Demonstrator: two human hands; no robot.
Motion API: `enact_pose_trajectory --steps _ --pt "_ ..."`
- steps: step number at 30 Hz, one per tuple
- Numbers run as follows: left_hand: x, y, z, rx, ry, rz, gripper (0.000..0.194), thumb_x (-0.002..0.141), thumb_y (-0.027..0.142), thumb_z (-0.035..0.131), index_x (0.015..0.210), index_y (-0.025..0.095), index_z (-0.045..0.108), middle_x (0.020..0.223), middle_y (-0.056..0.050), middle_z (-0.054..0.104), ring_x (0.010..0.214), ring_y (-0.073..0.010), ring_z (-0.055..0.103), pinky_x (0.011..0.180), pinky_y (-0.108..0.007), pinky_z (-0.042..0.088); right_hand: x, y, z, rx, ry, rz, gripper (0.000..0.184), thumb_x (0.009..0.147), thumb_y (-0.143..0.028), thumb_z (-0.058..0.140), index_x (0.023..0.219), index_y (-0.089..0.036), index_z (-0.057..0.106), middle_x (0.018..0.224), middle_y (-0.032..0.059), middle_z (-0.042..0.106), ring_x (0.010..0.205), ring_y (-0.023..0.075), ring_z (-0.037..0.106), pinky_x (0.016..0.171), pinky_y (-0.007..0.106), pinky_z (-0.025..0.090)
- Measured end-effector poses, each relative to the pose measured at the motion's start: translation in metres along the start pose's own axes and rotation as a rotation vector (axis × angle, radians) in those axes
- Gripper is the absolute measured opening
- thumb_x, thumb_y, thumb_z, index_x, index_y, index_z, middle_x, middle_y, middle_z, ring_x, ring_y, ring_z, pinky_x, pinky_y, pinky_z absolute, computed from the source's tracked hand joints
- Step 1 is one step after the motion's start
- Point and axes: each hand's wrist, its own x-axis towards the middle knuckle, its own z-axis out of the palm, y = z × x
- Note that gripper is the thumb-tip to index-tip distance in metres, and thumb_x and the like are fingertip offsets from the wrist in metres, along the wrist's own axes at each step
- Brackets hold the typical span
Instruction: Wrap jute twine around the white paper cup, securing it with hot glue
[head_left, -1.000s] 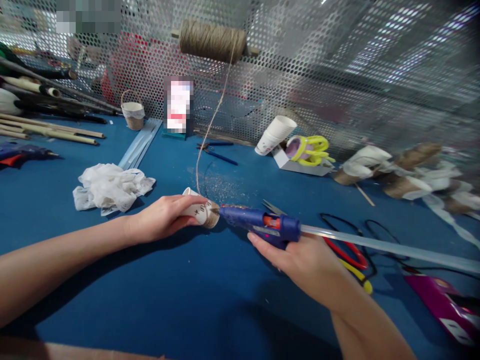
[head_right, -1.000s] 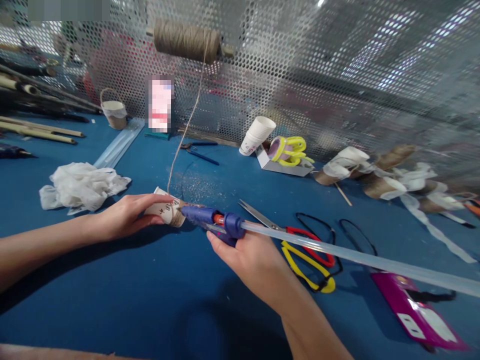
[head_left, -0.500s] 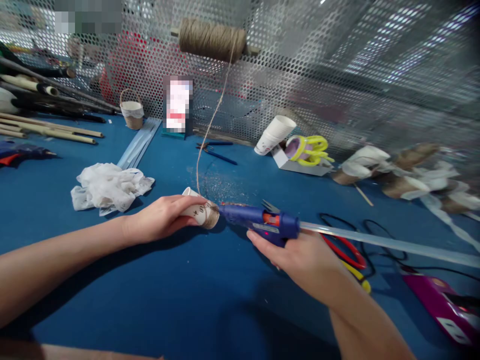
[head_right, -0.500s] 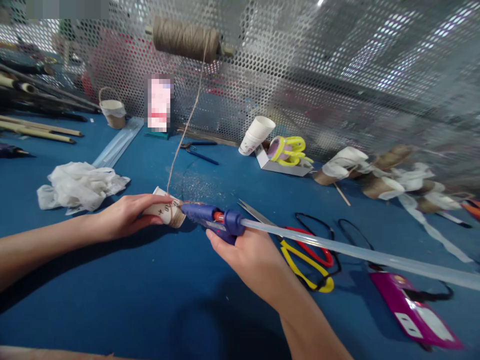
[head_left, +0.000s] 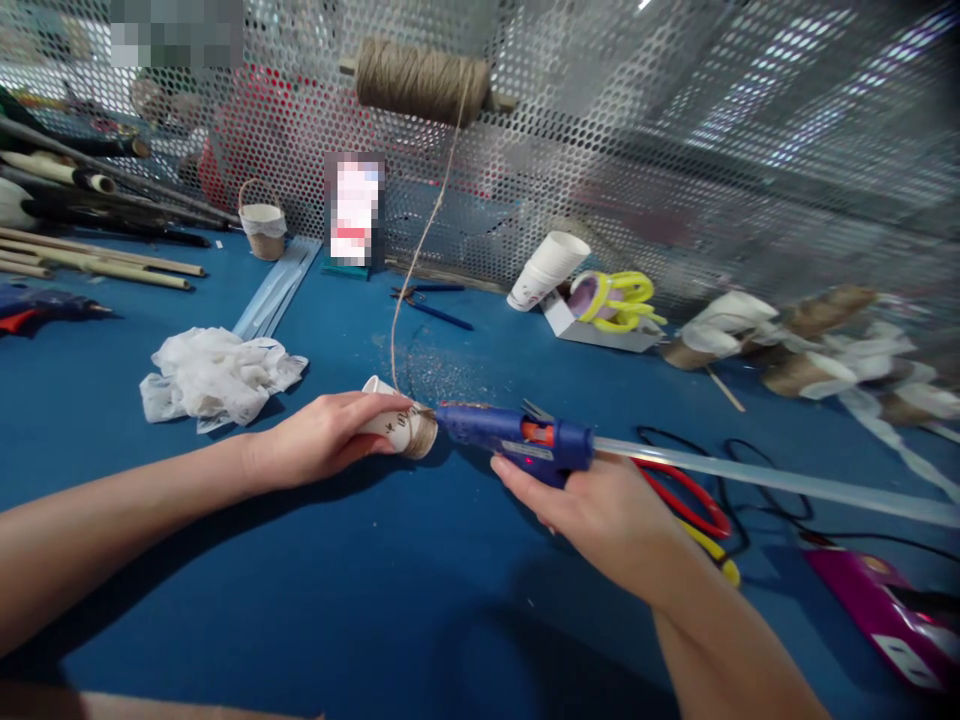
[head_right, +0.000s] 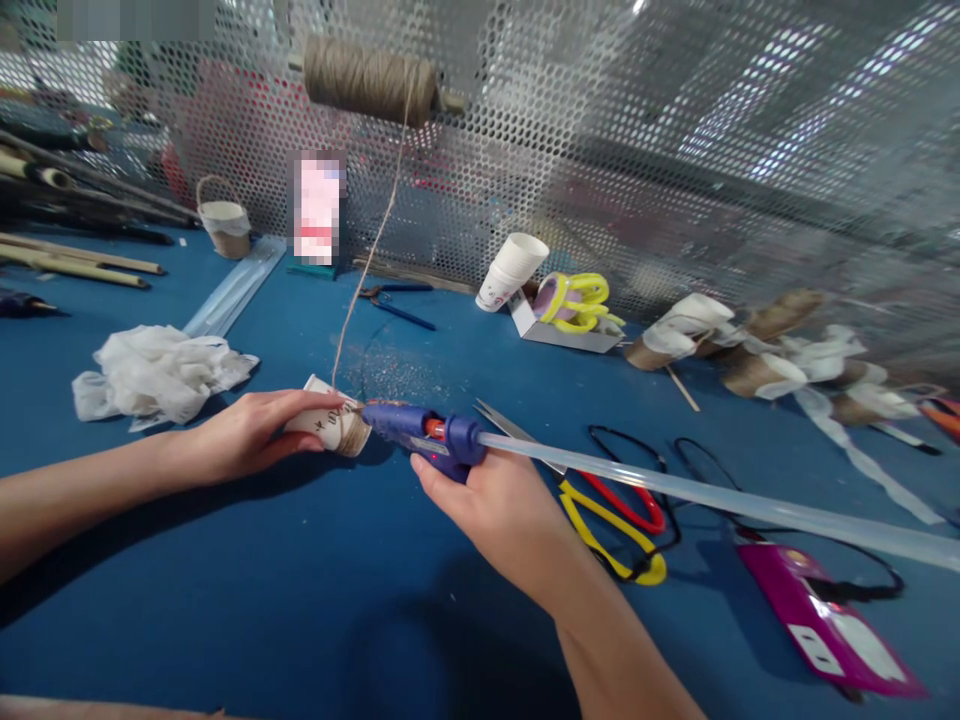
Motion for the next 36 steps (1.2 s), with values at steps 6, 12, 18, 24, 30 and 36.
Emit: enact_pose_trajectory --steps 6,12,18,24,30,36 --pt "0.000 -0.002 0.002 0.009 0.019 0.079 0.030 0.093 0.024 0.045 0.120 0.012 0.046 0.109 -0.015 0.065 0.097 -0.0198 0.065 0.082 -0.031 0.054 -0.003 -0.001 -0.002 0.019 -0.019 -0.005 0.021 0.081 -0.023 0.047 0.078 -0.023 0.068 0.055 0.0000 0.066 0.051 0.0182 0.064 0.048 0.027 0.052" --pt "-0.002 -0.004 0.003 0.013 0.011 0.080 0.031 0.092 0.025 0.045 0.120 0.012 0.045 0.109 -0.014 0.065 0.096 -0.0196 0.065 0.081 -0.030 0.054 -0.002 -0.004 -0.007 0.131 -0.116 0.142 0.017 0.081 -0.026 0.051 0.071 -0.023 0.065 0.052 -0.0023 0.064 0.046 0.0158 0.061 0.043 0.024 0.049" --pt "-0.002 -0.003 0.002 0.015 0.002 0.066 0.029 0.092 0.023 0.046 0.119 0.013 0.046 0.110 -0.014 0.065 0.098 -0.0201 0.065 0.083 -0.032 0.054 0.009 -0.005 -0.008 0.294 -0.201 0.288 0.038 0.080 -0.028 0.054 0.044 -0.025 0.044 0.034 -0.0052 0.047 0.032 0.0110 0.046 0.035 0.022 0.042" --pt "-0.001 -0.004 0.001 0.008 -0.004 0.058 0.030 0.092 0.024 0.046 0.120 0.013 0.045 0.112 -0.014 0.064 0.099 -0.0203 0.064 0.083 -0.032 0.054 0.006 -0.007 -0.008 0.290 -0.188 0.336 0.030 0.078 -0.031 0.057 0.050 -0.024 0.048 0.033 -0.0067 0.044 0.031 0.0110 0.044 0.035 0.023 0.042" --pt "0.000 -0.002 0.000 -0.019 -0.002 0.041 0.030 0.092 0.024 0.047 0.119 0.011 0.046 0.111 -0.015 0.065 0.098 -0.0197 0.065 0.083 -0.030 0.054 -0.001 -0.007 -0.009 0.162 -0.185 0.180 0.021 0.083 -0.029 0.051 0.067 -0.026 0.064 0.033 -0.0058 0.046 0.034 0.0158 0.050 0.039 0.028 0.043" --pt "0.000 -0.002 0.001 -0.021 0.031 0.062 0.029 0.092 0.024 0.046 0.118 0.012 0.047 0.114 -0.014 0.065 0.101 -0.0186 0.064 0.085 -0.027 0.052 -0.005 -0.005 -0.005 0.033 -0.063 0.012 0.022 0.082 -0.024 0.045 0.071 -0.025 0.063 0.047 -0.0023 0.058 0.044 0.0161 0.057 0.047 0.027 0.048"
